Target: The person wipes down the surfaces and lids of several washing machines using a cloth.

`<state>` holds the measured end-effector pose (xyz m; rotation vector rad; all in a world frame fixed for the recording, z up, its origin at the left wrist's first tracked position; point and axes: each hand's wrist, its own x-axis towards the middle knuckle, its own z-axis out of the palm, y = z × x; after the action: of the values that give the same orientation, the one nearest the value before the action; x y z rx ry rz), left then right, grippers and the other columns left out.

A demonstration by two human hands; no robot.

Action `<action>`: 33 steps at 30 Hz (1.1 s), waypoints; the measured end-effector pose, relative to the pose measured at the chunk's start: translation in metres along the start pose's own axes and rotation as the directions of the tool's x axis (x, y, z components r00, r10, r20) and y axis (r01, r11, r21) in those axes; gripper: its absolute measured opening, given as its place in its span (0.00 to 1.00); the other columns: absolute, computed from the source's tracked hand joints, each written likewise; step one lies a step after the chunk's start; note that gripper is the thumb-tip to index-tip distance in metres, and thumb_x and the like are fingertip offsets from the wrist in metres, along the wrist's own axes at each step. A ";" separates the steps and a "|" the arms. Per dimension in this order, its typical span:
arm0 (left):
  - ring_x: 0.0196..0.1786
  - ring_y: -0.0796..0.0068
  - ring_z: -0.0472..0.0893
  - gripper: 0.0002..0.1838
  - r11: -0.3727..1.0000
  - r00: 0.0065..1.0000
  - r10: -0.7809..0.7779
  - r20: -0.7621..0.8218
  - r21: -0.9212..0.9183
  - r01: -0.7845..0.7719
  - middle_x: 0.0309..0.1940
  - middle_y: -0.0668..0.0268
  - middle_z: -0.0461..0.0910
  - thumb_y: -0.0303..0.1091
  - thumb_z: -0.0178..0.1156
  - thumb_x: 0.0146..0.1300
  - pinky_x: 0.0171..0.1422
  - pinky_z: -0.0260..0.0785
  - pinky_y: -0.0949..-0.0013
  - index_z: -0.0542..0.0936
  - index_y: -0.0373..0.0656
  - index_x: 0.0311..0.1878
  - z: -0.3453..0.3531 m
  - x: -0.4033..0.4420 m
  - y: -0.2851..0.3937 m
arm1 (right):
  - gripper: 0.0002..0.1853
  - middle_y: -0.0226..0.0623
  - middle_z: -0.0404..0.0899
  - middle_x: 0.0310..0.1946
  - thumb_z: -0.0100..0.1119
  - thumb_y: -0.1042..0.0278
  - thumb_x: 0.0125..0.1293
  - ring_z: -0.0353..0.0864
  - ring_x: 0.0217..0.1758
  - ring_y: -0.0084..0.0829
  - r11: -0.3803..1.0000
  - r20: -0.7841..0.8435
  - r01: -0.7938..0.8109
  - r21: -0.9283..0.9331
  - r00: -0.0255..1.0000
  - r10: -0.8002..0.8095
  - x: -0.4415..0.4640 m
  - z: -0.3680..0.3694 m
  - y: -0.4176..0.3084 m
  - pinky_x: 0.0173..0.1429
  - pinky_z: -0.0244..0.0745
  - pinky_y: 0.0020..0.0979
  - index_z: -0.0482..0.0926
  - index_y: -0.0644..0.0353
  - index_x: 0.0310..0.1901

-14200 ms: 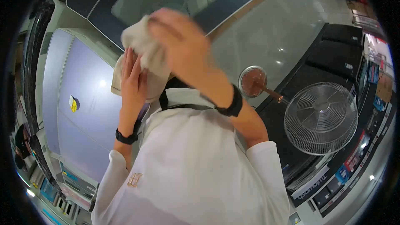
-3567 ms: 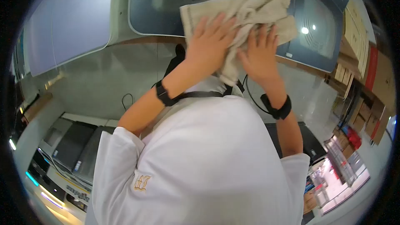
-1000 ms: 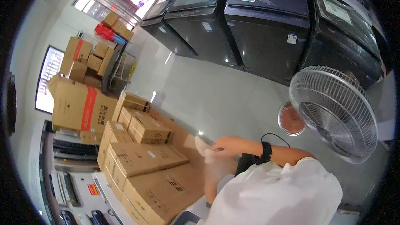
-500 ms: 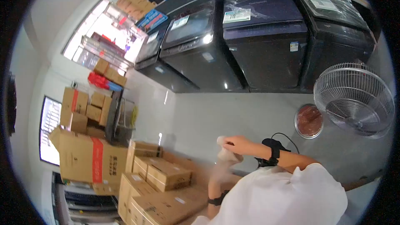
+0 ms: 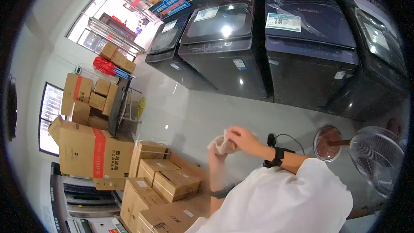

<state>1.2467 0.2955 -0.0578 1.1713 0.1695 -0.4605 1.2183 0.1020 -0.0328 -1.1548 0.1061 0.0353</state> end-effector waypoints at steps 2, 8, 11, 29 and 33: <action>0.70 0.63 0.78 0.25 0.991 0.991 0.131 0.006 -0.018 -0.131 0.68 0.57 0.77 0.49 0.47 0.85 0.72 0.75 0.55 0.73 0.41 0.72 0.017 0.037 0.029 | 0.11 0.34 0.85 0.33 0.55 0.62 0.83 0.81 0.29 0.22 0.991 -0.093 0.066 0.114 0.994 -0.056 0.043 -0.013 -0.028 0.33 0.75 0.26 0.79 0.62 0.47; 0.73 0.58 0.74 0.26 0.871 0.883 0.446 -0.145 0.295 -0.392 0.71 0.52 0.73 0.42 0.46 0.86 0.77 0.68 0.52 0.68 0.30 0.75 0.116 0.138 0.098 | 0.10 0.39 0.85 0.36 0.51 0.64 0.85 0.85 0.35 0.25 0.898 -0.335 0.392 0.201 0.889 -0.313 0.145 -0.044 -0.108 0.34 0.80 0.28 0.75 0.63 0.49; 0.73 0.56 0.74 0.26 0.693 0.815 0.578 0.024 0.514 -0.506 0.72 0.49 0.72 0.41 0.48 0.86 0.77 0.66 0.53 0.68 0.29 0.75 0.140 0.190 0.117 | 0.10 0.42 0.85 0.37 0.48 0.65 0.86 0.86 0.35 0.28 0.867 -0.436 0.478 0.139 0.816 -0.380 0.173 -0.049 -0.142 0.37 0.82 0.30 0.74 0.62 0.48; 0.84 0.38 0.57 0.38 -0.414 0.623 0.091 0.777 0.598 -0.686 0.81 0.46 0.61 0.50 0.60 0.74 0.84 0.49 0.35 0.64 0.53 0.83 0.249 0.684 0.194 | 0.33 0.60 0.64 0.77 0.61 0.52 0.74 0.61 0.82 0.56 -0.030 -0.273 -0.318 -0.948 0.854 -0.442 0.544 -0.264 -0.173 0.80 0.60 0.61 0.70 0.60 0.75; 0.85 0.42 0.56 0.37 -0.309 0.504 0.062 0.861 0.497 -0.811 0.83 0.51 0.59 0.52 0.59 0.74 0.84 0.47 0.31 0.64 0.58 0.84 0.226 0.702 0.213 | 0.37 0.52 0.60 0.81 0.59 0.48 0.74 0.57 0.85 0.54 -0.112 -0.242 -0.338 -0.934 0.832 -0.499 0.531 -0.254 -0.159 0.82 0.55 0.62 0.66 0.57 0.79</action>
<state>1.9426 -0.0275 -0.0446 2.3473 -1.5896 0.0625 1.7428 -0.2090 -0.0440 -2.8552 0.6477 -0.4834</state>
